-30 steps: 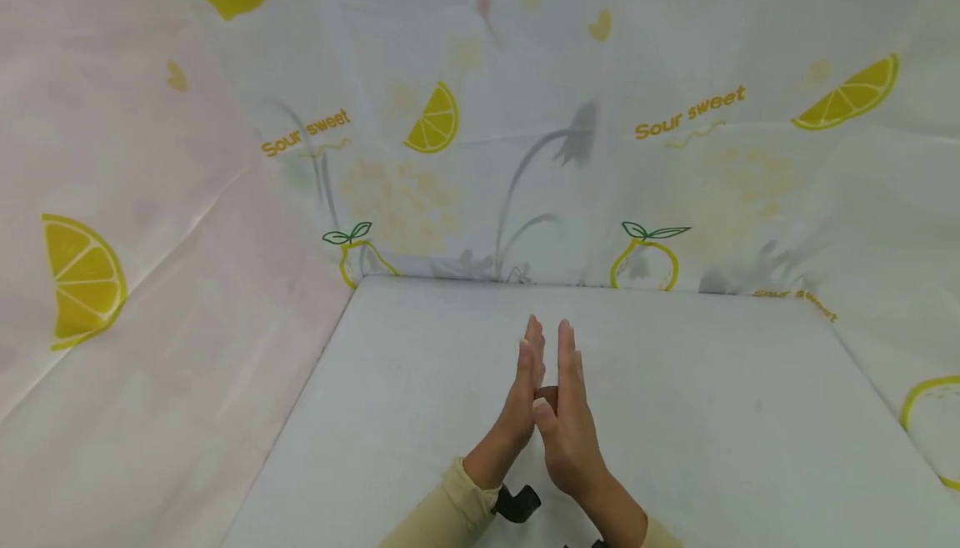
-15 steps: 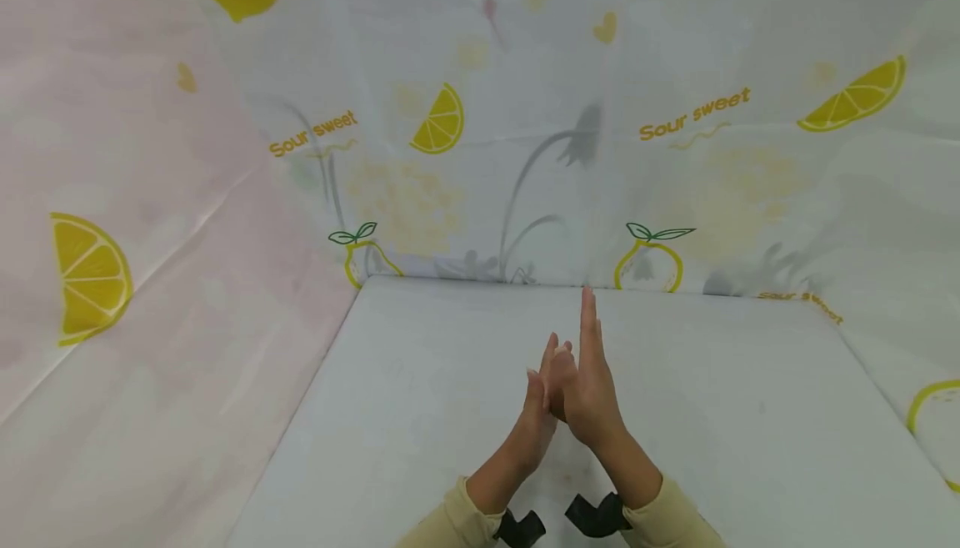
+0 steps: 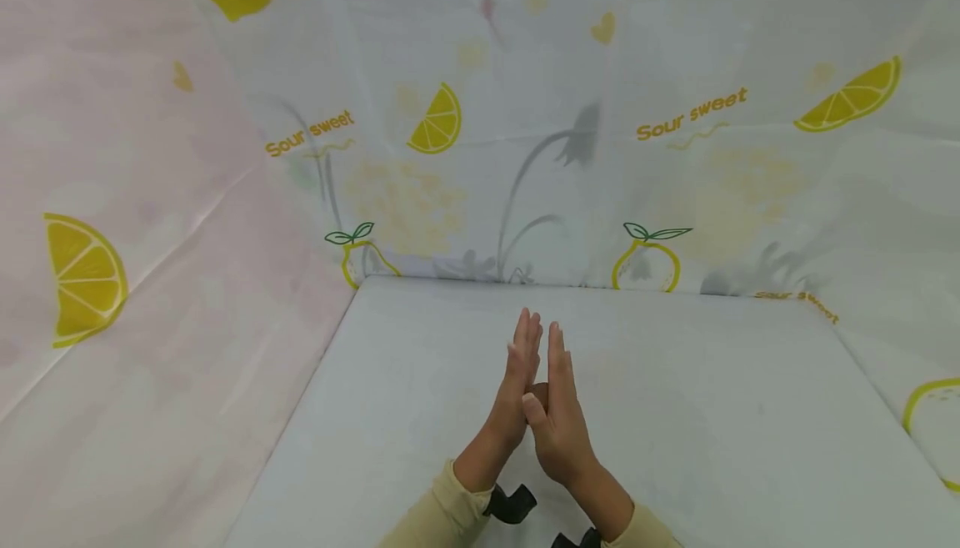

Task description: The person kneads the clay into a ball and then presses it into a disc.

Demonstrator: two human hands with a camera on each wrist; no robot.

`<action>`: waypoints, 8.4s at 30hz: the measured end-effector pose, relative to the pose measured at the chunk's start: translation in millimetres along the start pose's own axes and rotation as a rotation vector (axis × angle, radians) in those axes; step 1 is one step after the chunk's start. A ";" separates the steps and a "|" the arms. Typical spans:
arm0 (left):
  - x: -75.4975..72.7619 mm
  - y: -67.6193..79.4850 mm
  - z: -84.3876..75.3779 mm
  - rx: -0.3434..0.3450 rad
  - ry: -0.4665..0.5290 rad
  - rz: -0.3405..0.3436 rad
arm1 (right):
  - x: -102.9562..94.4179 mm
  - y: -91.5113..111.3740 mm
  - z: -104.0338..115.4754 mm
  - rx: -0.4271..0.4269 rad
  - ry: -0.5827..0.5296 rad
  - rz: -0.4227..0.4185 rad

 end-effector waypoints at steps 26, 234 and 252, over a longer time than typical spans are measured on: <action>32.4 15.5 18.1 -0.054 -0.079 0.136 | -44.1 -29.9 -6.9 0.168 -0.233 -0.037; 36.1 4.1 -9.2 0.007 -0.178 0.173 | -28.4 0.1 -27.7 0.049 -0.262 0.036; 27.4 9.0 27.7 -0.142 -0.176 0.151 | -37.7 -5.0 33.0 -0.152 -0.001 -0.074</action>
Point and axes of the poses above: each hand's wrist, its own y-axis away from the middle knuckle, its own x-axis out of the palm, z = x × y, the point moved 10 cm from there along -y, towards the middle knuckle, and after that the axes turned 8 degrees about x, right-handed, at the moved point
